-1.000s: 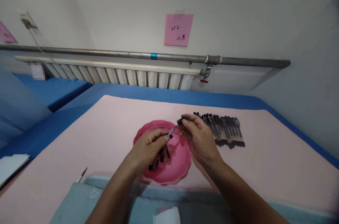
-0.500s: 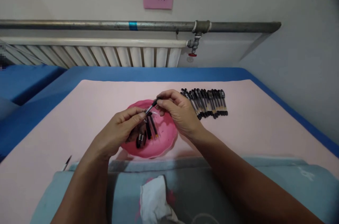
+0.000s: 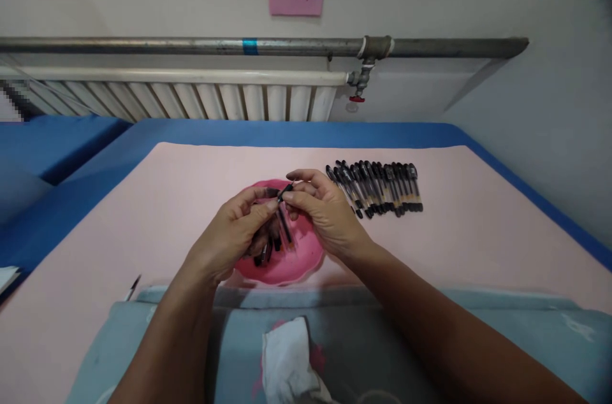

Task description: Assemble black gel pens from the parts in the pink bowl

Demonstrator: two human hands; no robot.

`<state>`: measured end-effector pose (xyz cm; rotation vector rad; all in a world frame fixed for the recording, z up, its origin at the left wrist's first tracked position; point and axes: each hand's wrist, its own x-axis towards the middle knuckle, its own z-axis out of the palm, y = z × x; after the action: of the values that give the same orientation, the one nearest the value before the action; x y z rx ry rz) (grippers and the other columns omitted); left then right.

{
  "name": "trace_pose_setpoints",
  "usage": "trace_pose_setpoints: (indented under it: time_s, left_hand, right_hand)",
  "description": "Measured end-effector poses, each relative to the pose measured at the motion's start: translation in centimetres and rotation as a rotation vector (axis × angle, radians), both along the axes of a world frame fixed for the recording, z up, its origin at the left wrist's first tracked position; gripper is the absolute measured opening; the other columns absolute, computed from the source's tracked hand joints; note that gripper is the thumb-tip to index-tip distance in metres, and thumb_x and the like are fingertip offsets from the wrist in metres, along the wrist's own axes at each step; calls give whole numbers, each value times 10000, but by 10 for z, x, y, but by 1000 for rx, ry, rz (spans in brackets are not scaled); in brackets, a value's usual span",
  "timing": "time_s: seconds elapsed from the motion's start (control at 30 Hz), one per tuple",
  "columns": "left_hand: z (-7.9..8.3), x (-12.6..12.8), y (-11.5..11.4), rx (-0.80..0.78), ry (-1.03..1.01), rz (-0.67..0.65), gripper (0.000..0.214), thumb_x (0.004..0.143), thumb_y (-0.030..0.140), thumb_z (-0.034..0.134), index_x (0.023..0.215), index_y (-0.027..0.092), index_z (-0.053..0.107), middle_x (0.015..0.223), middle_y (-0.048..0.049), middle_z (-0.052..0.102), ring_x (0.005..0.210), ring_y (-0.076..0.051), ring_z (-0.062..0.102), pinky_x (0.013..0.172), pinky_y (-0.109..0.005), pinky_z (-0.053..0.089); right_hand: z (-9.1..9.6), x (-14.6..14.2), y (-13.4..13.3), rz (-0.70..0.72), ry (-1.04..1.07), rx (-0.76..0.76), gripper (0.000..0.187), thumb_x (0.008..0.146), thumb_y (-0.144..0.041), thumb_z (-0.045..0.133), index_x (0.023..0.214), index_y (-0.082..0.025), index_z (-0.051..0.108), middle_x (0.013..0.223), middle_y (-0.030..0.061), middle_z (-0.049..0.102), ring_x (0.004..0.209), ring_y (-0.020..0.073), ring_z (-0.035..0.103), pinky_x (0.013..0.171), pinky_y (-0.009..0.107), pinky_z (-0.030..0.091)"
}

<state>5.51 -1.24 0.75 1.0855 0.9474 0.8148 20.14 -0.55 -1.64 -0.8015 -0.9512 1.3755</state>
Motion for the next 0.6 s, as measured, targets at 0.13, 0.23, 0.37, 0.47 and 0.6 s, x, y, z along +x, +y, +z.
trace_pose_setpoints:
  time_s: [0.13, 0.23, 0.37, 0.47, 0.6]
  left_hand:
    - [0, 1, 0, 11, -19, 0, 394, 798, 309, 591, 1168, 195, 517, 502, 70, 492, 288, -16, 312, 307, -130, 187]
    - [-1, 1, 0, 24, -32, -4, 424, 792, 298, 598, 1196, 203, 510, 464, 87, 460, 279, -23, 317, 302, -130, 194]
    - [-1, 1, 0, 9, -48, -16, 426, 794, 303, 593, 1201, 211, 508, 482, 82, 482, 278, -21, 317, 299, -129, 194]
    - [1, -1, 0, 1, -20, -28, 402, 796, 315, 584, 1177, 209, 517, 514, 66, 515, 286, -20, 321, 302, -129, 192]
    - [4, -10, 4, 60, 51, 135, 279, 774, 327, 597, 1007, 176, 568, 480, 75, 489, 301, -18, 317, 311, -126, 199]
  right_hand:
    - [-3, -3, -1, 38, 29, -40, 251, 656, -168, 689, 877, -174, 571, 581, -84, 531, 518, 63, 500, 515, 208, 398]
    - [-7, -3, -1, 62, 12, -42, 204, 668, -163, 680, 851, -174, 590, 555, -86, 525, 498, 57, 481, 517, 210, 389]
    - [-7, -3, -1, 57, -27, -43, 183, 679, -176, 675, 842, -183, 590, 556, -80, 529, 509, 69, 491, 530, 223, 393]
    - [-4, -5, -4, 61, -46, -48, 178, 687, -185, 671, 843, -183, 584, 561, -81, 522, 511, 71, 492, 537, 228, 399]
    - [-2, -10, -10, 113, -185, -13, 179, 767, -214, 598, 944, -210, 572, 671, -53, 569, 583, 98, 533, 579, 258, 427]
